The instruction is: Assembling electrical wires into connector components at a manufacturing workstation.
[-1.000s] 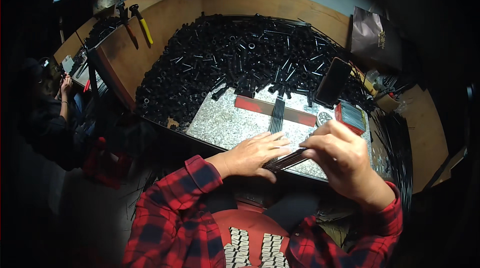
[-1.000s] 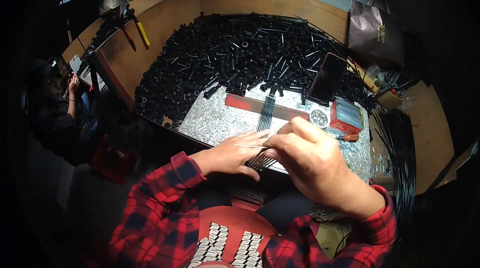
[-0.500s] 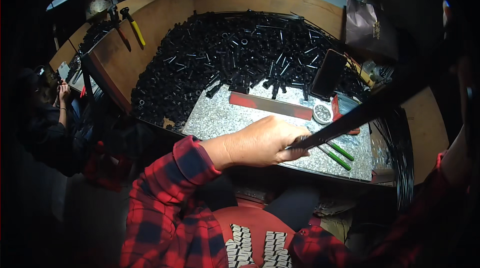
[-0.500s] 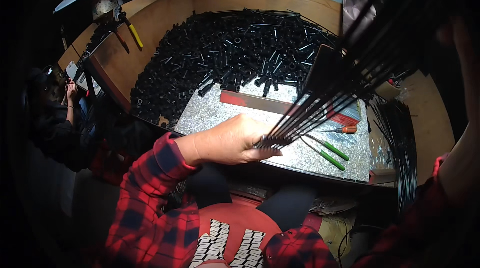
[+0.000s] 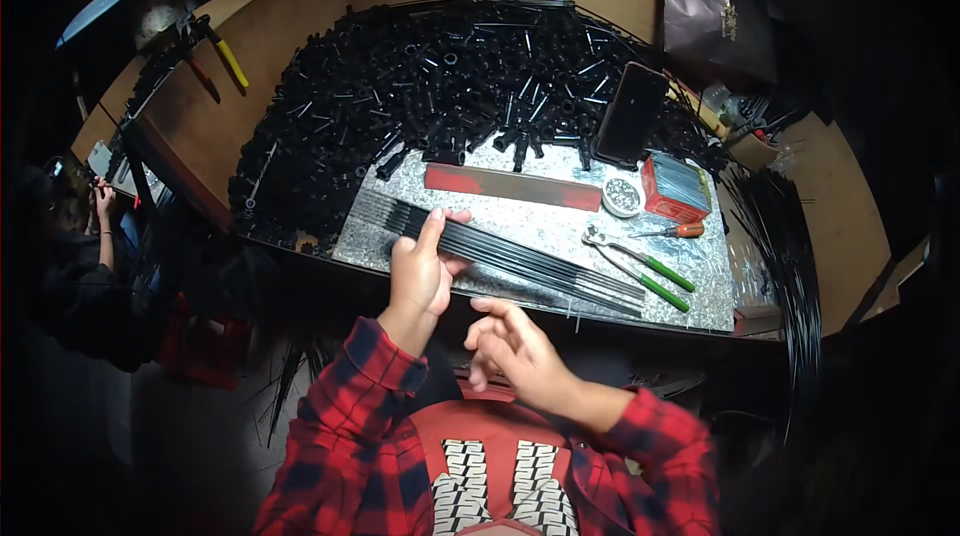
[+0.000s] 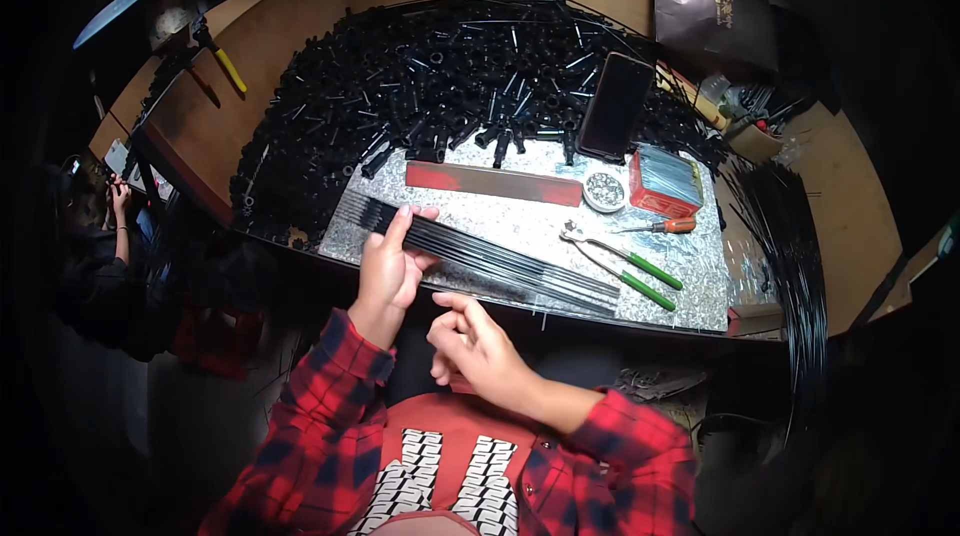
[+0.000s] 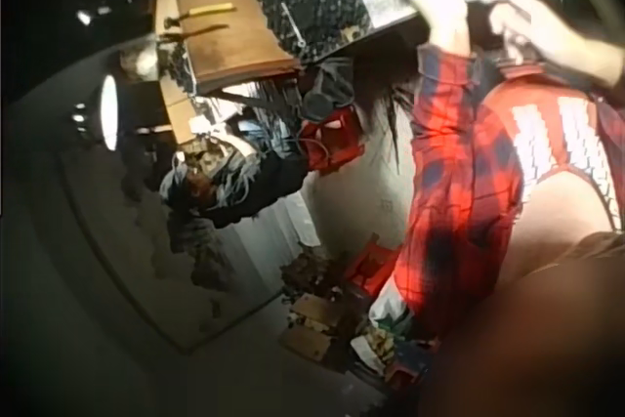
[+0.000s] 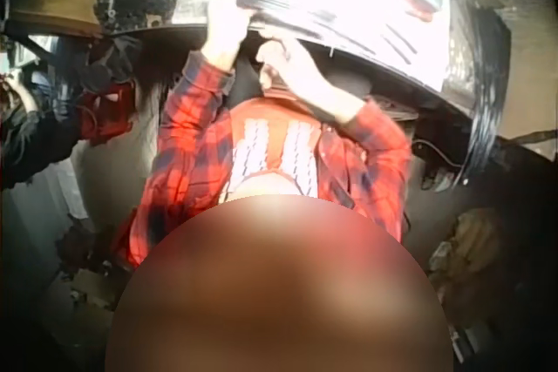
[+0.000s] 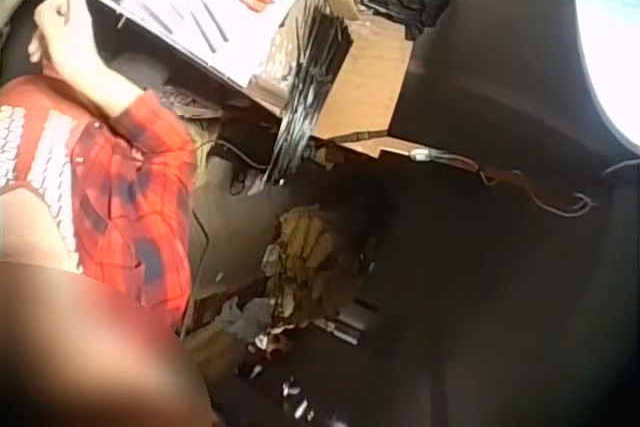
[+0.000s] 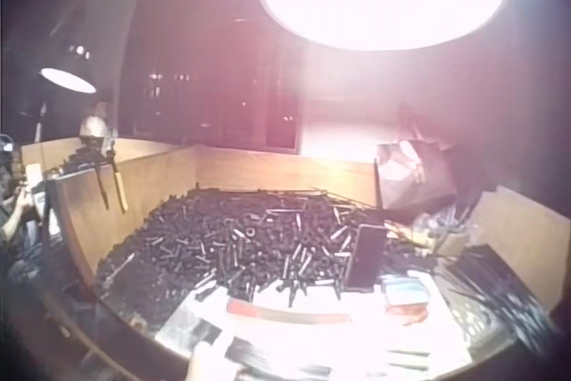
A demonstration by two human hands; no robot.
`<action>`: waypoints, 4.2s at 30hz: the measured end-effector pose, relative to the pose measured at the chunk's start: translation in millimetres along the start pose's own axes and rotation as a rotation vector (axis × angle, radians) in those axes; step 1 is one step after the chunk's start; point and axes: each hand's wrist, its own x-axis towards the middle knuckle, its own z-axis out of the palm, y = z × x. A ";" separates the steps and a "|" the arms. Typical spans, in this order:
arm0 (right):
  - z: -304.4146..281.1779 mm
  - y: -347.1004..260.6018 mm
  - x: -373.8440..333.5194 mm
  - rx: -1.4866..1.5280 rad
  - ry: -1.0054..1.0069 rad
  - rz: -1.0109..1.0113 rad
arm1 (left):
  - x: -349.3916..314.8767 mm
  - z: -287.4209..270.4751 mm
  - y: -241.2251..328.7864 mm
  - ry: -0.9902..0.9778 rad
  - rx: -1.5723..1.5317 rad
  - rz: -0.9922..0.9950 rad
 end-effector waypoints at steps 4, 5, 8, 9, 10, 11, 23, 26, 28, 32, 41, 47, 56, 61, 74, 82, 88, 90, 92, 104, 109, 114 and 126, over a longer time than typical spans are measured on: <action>-5.7 35.3 35.0 0.363 0.240 -0.143 | -19.1 -3.6 -12.7 0.051 -0.103 -0.012; -9.3 29.6 37.9 0.418 0.283 -0.210 | -23.8 -0.6 -13.8 0.068 -0.124 -0.010; -20.8 7.2 42.2 0.389 0.521 -0.327 | -34.4 6.4 -21.8 0.048 -0.156 -0.036; -34.4 6.5 41.0 0.376 0.519 -0.334 | -39.6 10.5 -23.1 0.025 -0.155 -0.047; -40.1 -3.2 39.5 0.318 0.523 -0.307 | -46.1 13.3 -21.2 -0.040 -0.161 -0.051; -44.6 -17.2 36.8 0.259 0.532 -0.280 | -54.2 16.0 -15.2 -0.130 -0.149 -0.174; -41.6 -109.4 10.7 -0.857 0.077 0.065 | -99.6 40.8 64.6 -0.653 0.769 0.445; -45.7 -75.7 16.3 -0.988 -0.104 -0.096 | -87.5 50.7 82.7 -0.527 0.897 0.822; -33.5 -69.9 21.1 -0.958 -0.157 0.128 | -76.3 53.6 89.2 -0.446 0.974 0.940; -26.8 -57.6 24.7 -1.023 -0.215 0.036 | -55.3 61.8 89.7 -0.490 0.923 0.869; -43.6 -37.1 22.0 -0.984 -0.348 -0.131 | -50.2 70.0 87.2 -0.760 0.879 0.555; -34.4 -24.3 16.4 -0.372 0.141 -0.355 | -54.3 71.5 83.3 -0.858 0.812 0.632; -41.6 7.1 40.7 -0.464 0.345 -0.187 | 35.3 32.6 80.0 -0.602 0.975 0.843; -33.9 4.7 39.7 -0.542 0.380 -0.213 | 159.7 -38.7 73.2 -0.259 1.793 0.924; -45.0 14.3 35.2 -0.489 0.335 -0.166 | 182.2 -40.5 74.0 -0.201 1.812 1.103; -41.3 -0.9 40.5 -0.497 0.339 -0.159 | 76.7 5.4 43.0 -0.232 0.648 0.443; -33.3 -0.4 41.9 -0.508 0.303 -0.152 | 23.3 7.2 10.7 -0.274 0.400 0.211; -29.5 -0.5 42.2 -0.486 0.286 -0.147 | 18.4 7.4 3.4 -0.270 0.439 0.213; -27.4 1.1 40.8 -0.477 0.285 -0.141 | 15.4 9.9 -1.2 -0.267 0.453 0.212; -28.8 3.8 38.9 -0.466 0.297 -0.139 | -7.0 12.0 10.9 -0.355 0.305 0.066; -28.8 4.4 40.1 -0.473 0.290 -0.153 | -2.2 -3.6 16.5 -0.331 0.243 0.032; -29.8 5.1 41.1 -0.481 0.291 -0.148 | -3.6 -3.0 26.1 -0.311 0.080 -0.041; -28.4 3.7 40.1 -0.482 0.271 -0.119 | -4.4 -7.0 20.8 -0.339 0.020 -0.127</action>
